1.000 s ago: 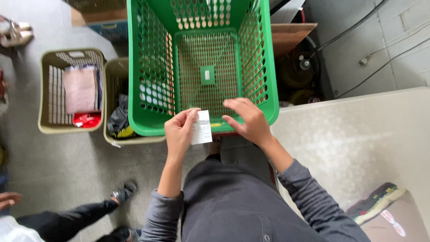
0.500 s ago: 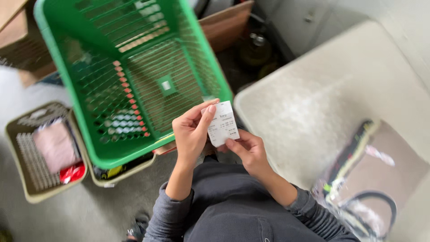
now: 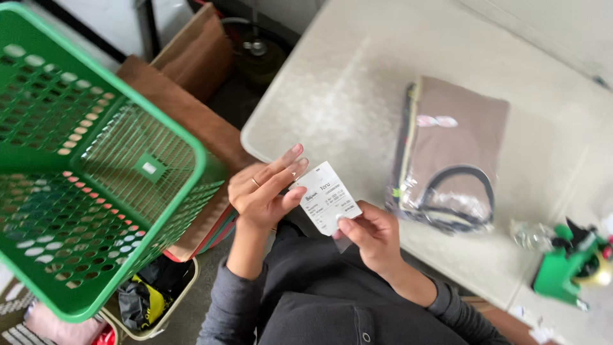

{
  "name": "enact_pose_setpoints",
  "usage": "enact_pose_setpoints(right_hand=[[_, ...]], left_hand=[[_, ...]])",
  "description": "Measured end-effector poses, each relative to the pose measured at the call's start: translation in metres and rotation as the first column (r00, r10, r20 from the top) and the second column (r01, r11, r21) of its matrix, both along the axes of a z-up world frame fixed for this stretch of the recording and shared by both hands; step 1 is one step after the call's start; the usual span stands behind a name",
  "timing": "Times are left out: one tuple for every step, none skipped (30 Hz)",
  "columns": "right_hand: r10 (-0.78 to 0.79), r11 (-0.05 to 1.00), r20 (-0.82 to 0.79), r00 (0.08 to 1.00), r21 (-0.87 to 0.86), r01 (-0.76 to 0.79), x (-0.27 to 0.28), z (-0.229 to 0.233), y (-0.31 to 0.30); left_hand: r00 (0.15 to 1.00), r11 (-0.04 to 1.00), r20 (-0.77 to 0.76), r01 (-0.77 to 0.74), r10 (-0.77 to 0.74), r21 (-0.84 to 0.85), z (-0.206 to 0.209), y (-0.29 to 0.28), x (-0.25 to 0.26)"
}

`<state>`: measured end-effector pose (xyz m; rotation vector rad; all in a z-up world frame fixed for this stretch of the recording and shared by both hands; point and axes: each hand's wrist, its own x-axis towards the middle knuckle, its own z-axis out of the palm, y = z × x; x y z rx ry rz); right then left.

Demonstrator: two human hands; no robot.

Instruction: The person places folded clothes into a clear plastic bag, seals the bag with tape, and then puts the package into a black plastic bag before placing it into a basket.

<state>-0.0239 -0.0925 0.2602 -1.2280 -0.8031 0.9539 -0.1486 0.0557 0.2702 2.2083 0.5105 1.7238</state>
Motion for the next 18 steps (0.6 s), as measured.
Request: enact_pose_setpoints(right_hand=[[-0.027, 0.999, 0.009, 1.000, 0.034, 0.026, 0.006, -0.003, -0.010], [-0.049, 0.998, 0.005, 0.999, 0.028, 0.049, 0.013, -0.010, -0.021], [-0.067, 0.997, -0.010, 0.998, 0.041, 0.067, 0.022, -0.017, -0.031], [-0.085, 0.995, -0.024, 0.996, 0.053, 0.086, 0.031, -0.024, -0.041], [-0.102, 0.993, -0.022, 0.995, 0.053, 0.103, 0.039, -0.021, -0.049], [-0.104, 0.994, 0.015, 0.994, 0.038, 0.104, 0.046, -0.017, -0.056], [-0.107, 0.994, 0.050, 0.993, 0.028, 0.106, 0.054, -0.015, -0.062], [-0.125, 0.992, 0.051, 0.991, 0.034, 0.123, 0.065, -0.027, -0.071], [-0.119, 0.993, 0.067, 0.991, 0.012, 0.118, 0.076, -0.038, -0.083], [-0.113, 0.993, 0.081, 0.990, -0.010, 0.114, 0.086, -0.049, -0.096], [-0.133, 0.991, 0.081, 0.988, -0.013, 0.134, 0.096, -0.050, -0.105], [-0.073, 0.996, 0.173, 0.982, -0.035, 0.081, 0.107, -0.052, -0.116], [-0.012, 0.997, 0.259, 0.966, -0.065, 0.030, 0.117, -0.053, -0.126], [-0.032, 0.996, 0.257, 0.966, -0.070, 0.052, 0.125, -0.051, -0.136], [0.022, 0.991, 0.331, 0.943, -0.128, 0.022, 0.134, -0.050, -0.147], [0.081, 0.982, 0.398, 0.914, -0.190, -0.004, 0.142, -0.049, -0.159], [0.064, 0.980, 0.395, 0.916, -0.197, 0.016, 0.151, -0.052, -0.171], [0.192, 0.937, 0.470, 0.861, -0.348, -0.019, 0.158, -0.056, -0.182]], left_hand=[[0.999, 0.986, -0.034, 0.025, -0.019, 0.163, 0.001, 0.001, 0.006], [0.998, 0.987, -0.039, 0.047, -0.042, 0.156, -0.005, 0.002, 0.011], [0.998, 0.975, -0.063, 0.020, -0.006, 0.223, -0.011, 0.002, 0.018], [0.996, 0.957, -0.084, -0.005, 0.031, 0.289, -0.017, 0.003, 0.025], [0.997, 0.958, -0.082, 0.011, 0.014, 0.288, -0.021, 0.002, 0.031], [0.995, 0.975, -0.102, 0.010, 0.012, 0.221, -0.024, 0.003, 0.037], [0.992, 0.987, -0.123, 0.010, 0.010, 0.160, -0.027, 0.004, 0.044], [0.993, 0.986, -0.121, 0.027, -0.007, 0.165, -0.030, -0.005, 0.053], [0.943, 0.904, -0.127, 0.248, -0.307, -0.349, -0.033, -0.016, 0.062], [0.830, 0.535, 0.008, 0.367, -0.557, -0.761, -0.037, -0.027, 0.070], [0.819, 0.526, 0.009, 0.377, -0.574, -0.763, -0.041, -0.038, 0.081], [0.637, 0.230, 0.133, 0.454, -0.759, -0.861, -0.044, -0.049, 0.092], [0.422, -0.091, 0.294, 0.439, -0.858, -0.894, -0.047, -0.059, 0.102], [0.404, -0.104, 0.297, 0.434, -0.865, -0.895, -0.058, -0.067, 0.113], [0.431, -0.108, 0.247, 0.321, -0.868, -0.941, -0.069, -0.077, 0.123], [0.452, -0.109, 0.192, 0.203, -0.871, -0.973, -0.080, -0.087, 0.134], [0.433, -0.120, 0.197, 0.198, -0.880, -0.973, -0.094, -0.096, 0.139], [0.423, -0.072, 0.123, 0.135, -0.898, -0.988, -0.108, -0.103, 0.143]])
